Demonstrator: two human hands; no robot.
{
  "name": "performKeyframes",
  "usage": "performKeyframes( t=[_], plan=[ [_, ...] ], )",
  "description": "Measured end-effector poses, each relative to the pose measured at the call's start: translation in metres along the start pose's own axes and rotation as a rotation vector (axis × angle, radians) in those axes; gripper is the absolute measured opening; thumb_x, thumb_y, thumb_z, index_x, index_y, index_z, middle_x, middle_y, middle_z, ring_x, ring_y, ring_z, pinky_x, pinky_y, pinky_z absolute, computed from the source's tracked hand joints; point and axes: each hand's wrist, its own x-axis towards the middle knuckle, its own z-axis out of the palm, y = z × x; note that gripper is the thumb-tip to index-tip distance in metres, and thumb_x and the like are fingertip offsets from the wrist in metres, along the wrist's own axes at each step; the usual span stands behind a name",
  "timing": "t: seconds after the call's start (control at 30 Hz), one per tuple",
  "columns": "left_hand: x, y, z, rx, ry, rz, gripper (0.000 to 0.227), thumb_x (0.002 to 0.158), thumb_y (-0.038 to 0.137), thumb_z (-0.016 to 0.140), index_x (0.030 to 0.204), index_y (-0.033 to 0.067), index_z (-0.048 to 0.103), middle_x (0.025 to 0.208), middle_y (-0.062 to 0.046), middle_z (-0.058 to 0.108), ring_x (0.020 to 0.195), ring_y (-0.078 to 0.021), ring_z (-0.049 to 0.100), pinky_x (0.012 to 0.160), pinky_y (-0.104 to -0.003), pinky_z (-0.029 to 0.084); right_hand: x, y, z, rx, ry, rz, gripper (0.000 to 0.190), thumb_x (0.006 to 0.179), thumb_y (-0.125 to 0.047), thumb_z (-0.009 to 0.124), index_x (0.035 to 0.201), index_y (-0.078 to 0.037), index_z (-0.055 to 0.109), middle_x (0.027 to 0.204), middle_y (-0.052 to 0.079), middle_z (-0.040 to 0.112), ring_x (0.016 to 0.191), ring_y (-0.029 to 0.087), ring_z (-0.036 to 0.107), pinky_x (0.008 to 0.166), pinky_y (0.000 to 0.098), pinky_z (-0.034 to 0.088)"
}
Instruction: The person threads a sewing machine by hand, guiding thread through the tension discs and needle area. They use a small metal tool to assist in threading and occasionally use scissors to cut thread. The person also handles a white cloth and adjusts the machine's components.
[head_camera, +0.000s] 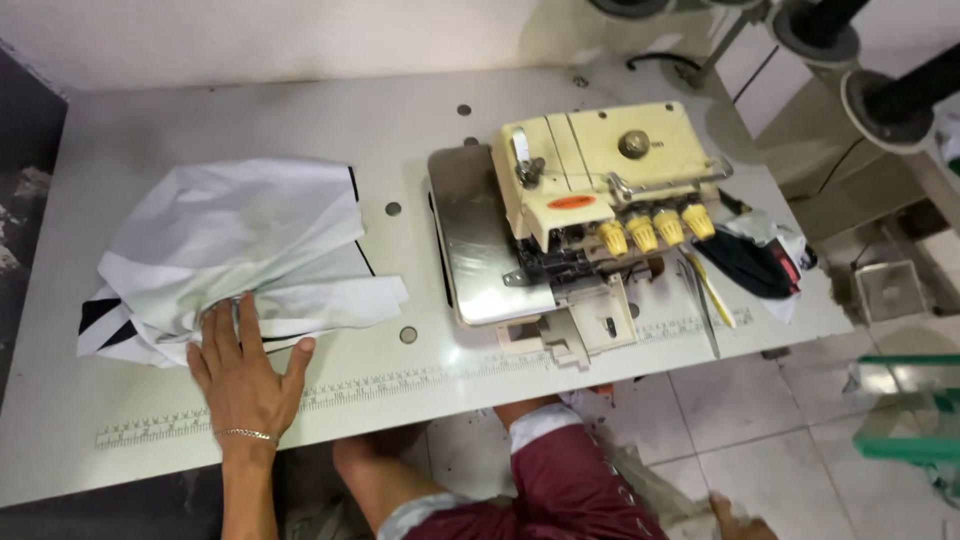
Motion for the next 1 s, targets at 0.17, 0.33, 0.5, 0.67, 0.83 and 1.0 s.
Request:
performKeyframes(
  t=[0.17,0.33,0.5,0.67,0.83,1.0],
  plan=[
    [0.001,0.025,-0.016,-0.038,-0.020,-0.006,0.097,0.095,0.073,0.026,0.161,0.0016,0.030,0.164,-0.030,0.030,0.152,-0.0461,0.022,0.119,-0.068,0.012,-0.044,-0.069,-0.164,0.775,-0.060,0.580,0.099,0.097,-0.082,0.045,0.119,0.009,0.076,0.123,0.030,0.072,0.114,0.048,0.066,0.092,0.0560,0.053],
    [-0.002,0.027,-0.006,0.046,0.242,0.218,0.086,0.105,0.058,0.034,0.154,-0.0121,0.039,0.153,-0.041,0.042,0.144,-0.0542,0.035,0.113,-0.071,0.025,-0.038,-0.068,-0.148,0.870,0.052,0.552,0.085,0.099,-0.075,0.049,0.129,0.001,0.072,0.130,0.022,0.071,0.120,0.044,0.063,0.097,0.0557,0.047],
    [-0.041,0.101,-0.011,-0.075,0.700,0.446,0.042,0.117,0.012,0.055,0.132,-0.0264,0.062,0.129,-0.042,0.065,0.120,-0.0528,0.061,0.103,-0.058,0.053,-0.025,-0.079,-0.123,0.870,0.464,0.428,0.050,0.099,-0.056,0.072,0.114,-0.009,0.075,0.114,0.009,0.071,0.116,0.033,0.062,0.090,0.0514,0.048],
    [-0.103,0.206,0.022,-0.483,0.515,0.399,0.016,0.101,0.009,0.063,0.112,-0.0009,0.071,0.103,-0.015,0.076,0.097,-0.0288,0.074,0.088,-0.038,0.061,-0.017,-0.144,-0.276,1.316,1.012,-0.331,0.002,0.098,0.001,0.076,0.099,0.001,0.074,0.092,0.013,0.073,0.078,0.021,0.066,0.070,0.0317,0.054],
    [-0.161,0.291,0.032,-0.786,0.260,0.340,0.019,0.098,0.013,0.063,0.108,-0.0011,0.071,0.100,-0.014,0.074,0.090,-0.0274,0.073,0.085,-0.036,0.060,-0.023,-0.219,-0.444,1.554,0.992,-0.690,0.006,0.098,-0.003,0.072,0.101,0.003,0.072,0.084,0.012,0.074,0.072,0.020,0.070,0.062,0.0272,0.058],
    [-0.244,0.297,0.060,-0.937,0.060,0.335,0.023,0.097,0.014,0.065,0.113,-0.0023,0.071,0.104,-0.016,0.076,0.088,-0.0277,0.074,0.080,-0.034,0.060,-0.007,-0.271,-0.499,1.969,0.669,-0.493,0.023,0.094,-0.008,0.076,0.111,0.004,0.069,0.091,0.013,0.076,0.077,0.021,0.073,0.064,0.0257,0.063]
  ],
)
